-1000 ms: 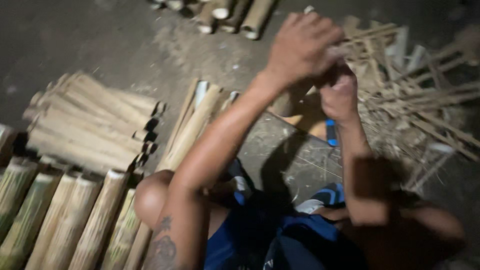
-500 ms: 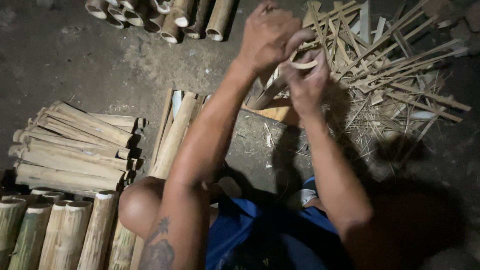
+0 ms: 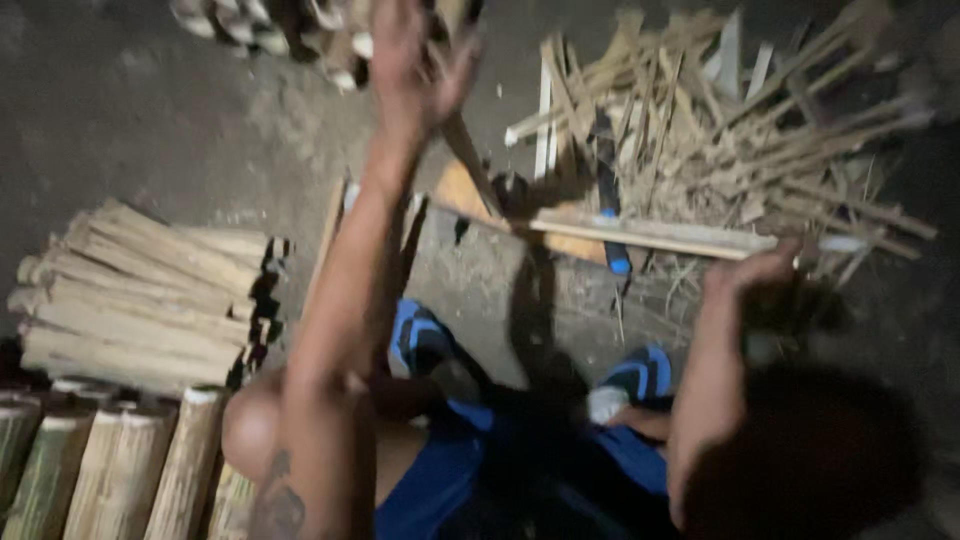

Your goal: The person sits on the floor and uses a machete to split bamboo tubes into thin strips. They repeatedly cut the bamboo, separate the strips by hand, and place them into a pile. The process continues with multiple bamboo tubes throughout the clip.

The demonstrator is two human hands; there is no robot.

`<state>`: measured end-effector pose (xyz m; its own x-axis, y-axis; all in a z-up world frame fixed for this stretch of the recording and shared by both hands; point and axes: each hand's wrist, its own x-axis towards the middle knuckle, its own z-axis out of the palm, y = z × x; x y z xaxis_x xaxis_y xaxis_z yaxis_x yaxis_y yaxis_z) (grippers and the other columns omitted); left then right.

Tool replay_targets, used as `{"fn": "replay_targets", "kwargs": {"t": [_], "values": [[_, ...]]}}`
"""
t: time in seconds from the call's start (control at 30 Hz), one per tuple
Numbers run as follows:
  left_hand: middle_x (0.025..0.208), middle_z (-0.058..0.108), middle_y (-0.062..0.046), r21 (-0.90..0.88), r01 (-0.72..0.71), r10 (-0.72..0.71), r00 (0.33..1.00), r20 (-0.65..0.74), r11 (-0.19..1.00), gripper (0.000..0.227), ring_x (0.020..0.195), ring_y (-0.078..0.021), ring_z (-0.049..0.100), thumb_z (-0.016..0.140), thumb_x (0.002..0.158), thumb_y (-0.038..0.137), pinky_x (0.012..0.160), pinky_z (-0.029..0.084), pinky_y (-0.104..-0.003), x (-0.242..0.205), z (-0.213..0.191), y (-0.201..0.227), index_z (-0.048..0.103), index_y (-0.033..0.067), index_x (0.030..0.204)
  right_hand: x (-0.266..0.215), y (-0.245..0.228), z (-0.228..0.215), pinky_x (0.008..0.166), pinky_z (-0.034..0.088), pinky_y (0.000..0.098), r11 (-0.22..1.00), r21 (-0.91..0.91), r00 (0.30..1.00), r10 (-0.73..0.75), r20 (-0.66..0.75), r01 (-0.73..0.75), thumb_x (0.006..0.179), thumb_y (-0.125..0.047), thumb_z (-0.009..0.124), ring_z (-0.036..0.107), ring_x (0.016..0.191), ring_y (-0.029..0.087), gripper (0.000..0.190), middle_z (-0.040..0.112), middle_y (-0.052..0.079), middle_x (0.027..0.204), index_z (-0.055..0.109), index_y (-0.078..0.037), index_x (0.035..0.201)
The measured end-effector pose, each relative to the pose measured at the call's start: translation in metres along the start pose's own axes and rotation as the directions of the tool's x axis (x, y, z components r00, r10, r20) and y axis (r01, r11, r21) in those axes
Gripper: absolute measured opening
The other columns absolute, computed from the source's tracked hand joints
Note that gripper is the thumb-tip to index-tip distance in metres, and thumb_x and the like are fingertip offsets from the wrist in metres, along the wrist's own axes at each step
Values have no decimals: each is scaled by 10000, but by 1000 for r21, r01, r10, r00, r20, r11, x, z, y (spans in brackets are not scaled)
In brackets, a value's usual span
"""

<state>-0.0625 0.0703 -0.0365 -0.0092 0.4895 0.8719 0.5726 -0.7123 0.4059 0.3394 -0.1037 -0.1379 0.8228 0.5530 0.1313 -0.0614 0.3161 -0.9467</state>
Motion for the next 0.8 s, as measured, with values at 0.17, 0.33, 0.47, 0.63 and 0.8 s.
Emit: {"fn": "replay_targets", "kwargs": {"t": [0.17, 0.33, 0.47, 0.63, 0.8], "values": [[1321, 518, -210, 8, 238, -223, 922, -316, 971, 556, 1196, -425, 572, 641, 861, -11, 1056, 447, -463, -23, 3, 0, 434, -78, 1372, -21, -48, 0, 975, 533, 399, 994, 106, 905, -22, 425, -25, 992, -210, 582, 606, 990, 221, 196, 592, 82, 1023, 571, -68, 1126], [1336, 598, -218, -159, 243, -236, 970, 63, 957, 426, 1187, -393, 630, 628, 1000, 26, 1049, 524, -439, -36, -19, -57, 477, -11, 1396, -26, -69, 14, 943, 527, 396, 983, 136, 589, -183, 787, 123, 1055, -237, 552, 608, 928, 231, 191, 599, 93, 964, 568, -54, 1107], [1265, 599, -219, 218, 253, -232, 965, -121, 942, 356, 1168, -390, 595, 663, 1028, 73, 1049, 491, -450, -59, -88, -106, 509, -5, 1339, -1, 35, 41, 941, 562, 450, 997, 79, 875, -62, 481, 27, 1006, -310, 570, 623, 989, 273, 313, 606, 120, 1071, 532, -71, 1205], [1261, 549, -187, 211, 220, -7, 708, -706, 952, 315, 1133, -339, 551, 609, 1086, 114, 1028, 448, -430, -53, -270, -152, 471, -6, 1342, 38, 143, 28, 939, 605, 518, 941, 324, 995, 75, 72, -94, 945, -400, 593, 643, 1065, 326, 503, 614, 155, 1206, 488, -92, 1328], [1330, 468, -223, 430, 263, 23, 831, -556, 864, 405, 1218, -390, 463, 561, 1090, 175, 1082, 374, -473, -61, -324, -151, 385, -35, 1388, 5, 187, 68, 971, 578, 528, 878, 332, 906, 219, 361, -345, 965, -413, 589, 591, 1126, 321, 549, 547, 136, 1266, 415, -130, 1403]]}}
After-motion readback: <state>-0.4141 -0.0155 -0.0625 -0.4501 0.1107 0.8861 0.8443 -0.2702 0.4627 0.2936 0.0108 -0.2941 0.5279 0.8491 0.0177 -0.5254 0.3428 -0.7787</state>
